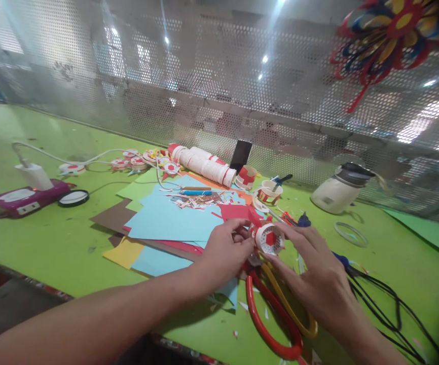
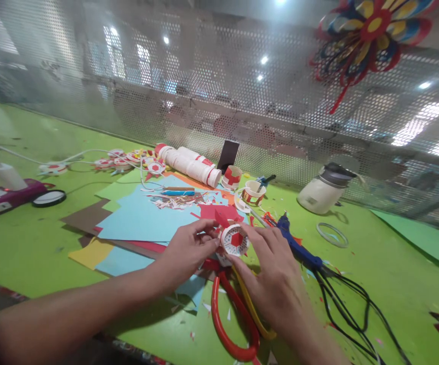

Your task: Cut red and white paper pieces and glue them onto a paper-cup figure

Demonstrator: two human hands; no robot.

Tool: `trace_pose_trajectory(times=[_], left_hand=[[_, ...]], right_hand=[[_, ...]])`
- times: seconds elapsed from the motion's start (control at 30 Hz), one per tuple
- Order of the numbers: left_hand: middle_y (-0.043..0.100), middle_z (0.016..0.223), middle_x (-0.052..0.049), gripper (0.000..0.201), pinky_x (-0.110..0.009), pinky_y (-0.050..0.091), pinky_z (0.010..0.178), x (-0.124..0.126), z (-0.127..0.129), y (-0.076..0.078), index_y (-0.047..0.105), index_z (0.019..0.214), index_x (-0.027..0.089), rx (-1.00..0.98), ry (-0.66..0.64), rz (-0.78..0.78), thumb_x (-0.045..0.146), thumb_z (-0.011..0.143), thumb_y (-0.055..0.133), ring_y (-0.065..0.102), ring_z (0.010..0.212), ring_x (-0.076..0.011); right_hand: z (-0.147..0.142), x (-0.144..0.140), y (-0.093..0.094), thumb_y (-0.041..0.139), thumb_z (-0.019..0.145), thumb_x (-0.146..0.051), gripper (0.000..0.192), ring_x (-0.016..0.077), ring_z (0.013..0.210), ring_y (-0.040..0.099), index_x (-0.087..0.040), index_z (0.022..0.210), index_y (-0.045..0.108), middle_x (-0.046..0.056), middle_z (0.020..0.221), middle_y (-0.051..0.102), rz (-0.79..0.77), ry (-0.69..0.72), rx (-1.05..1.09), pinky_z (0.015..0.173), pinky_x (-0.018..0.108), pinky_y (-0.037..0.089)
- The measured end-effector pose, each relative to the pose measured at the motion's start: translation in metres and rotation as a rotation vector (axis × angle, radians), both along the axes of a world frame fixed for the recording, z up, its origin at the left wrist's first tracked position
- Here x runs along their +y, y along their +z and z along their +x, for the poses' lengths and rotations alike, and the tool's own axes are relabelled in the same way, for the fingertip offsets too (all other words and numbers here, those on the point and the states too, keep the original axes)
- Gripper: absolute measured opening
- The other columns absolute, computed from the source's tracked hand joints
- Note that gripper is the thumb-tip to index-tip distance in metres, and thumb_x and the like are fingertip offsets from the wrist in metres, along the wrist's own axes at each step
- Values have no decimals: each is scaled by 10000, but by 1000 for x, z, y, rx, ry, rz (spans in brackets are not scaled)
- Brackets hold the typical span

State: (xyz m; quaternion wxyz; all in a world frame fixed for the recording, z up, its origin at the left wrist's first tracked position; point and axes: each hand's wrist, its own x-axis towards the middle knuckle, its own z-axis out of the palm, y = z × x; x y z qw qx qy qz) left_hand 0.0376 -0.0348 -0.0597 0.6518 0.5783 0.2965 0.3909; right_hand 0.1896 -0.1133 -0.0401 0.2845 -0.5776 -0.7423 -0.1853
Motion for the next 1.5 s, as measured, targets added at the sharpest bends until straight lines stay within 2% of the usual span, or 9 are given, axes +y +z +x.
trace_pose_trajectory(times=[0.37,0.57,0.93,1.13,1.37,1.5], left_hand=[[592,772,-18,175,-218,447,594,-3,-1,-1,581,896,149,42,-25,47,224,739,560,525,622,-94],[622,821,-35,161,-234,465,671,-2,0,-4,580,876,146,-34,-55,109,158,718,553,577,732,-124],[628,779,-26,174,-251,495,676,-3,-2,2,580,903,147,-68,-112,-37,152,729,593,607,686,-115],[640,800,-23,221,-240,497,600,-2,-2,5,575,950,153,-34,-117,-165,154,731,602,619,630,-114],[652,816,-19,226,-260,504,697,-3,-8,14,590,967,155,-19,-127,-187,139,742,604,617,646,-97],[650,790,-11,175,-264,507,698,-3,-8,14,609,916,164,-15,-138,-170,148,741,603,617,651,-104]], right_hand=[[3,1,-1,592,823,-358,448,262,1003,516,-155,1210,492,123,1097,598,-28,-16,-36,890,453,422],[1,0,0,579,832,-352,418,255,974,518,-153,1190,497,126,1062,594,-41,-25,2,834,428,450],[5,1,-4,604,809,-369,437,244,999,531,-185,1190,492,112,1084,586,-90,-33,61,851,412,456],[3,2,-3,597,812,-377,447,256,999,536,-155,1190,511,130,1087,599,-66,-31,55,858,437,453],[3,1,-1,564,826,-404,463,280,1039,527,-149,1210,519,140,1098,609,-49,-39,17,898,478,429],[2,0,0,546,836,-411,467,271,1015,538,-170,1233,506,137,1092,602,-71,-43,33,851,454,452]])
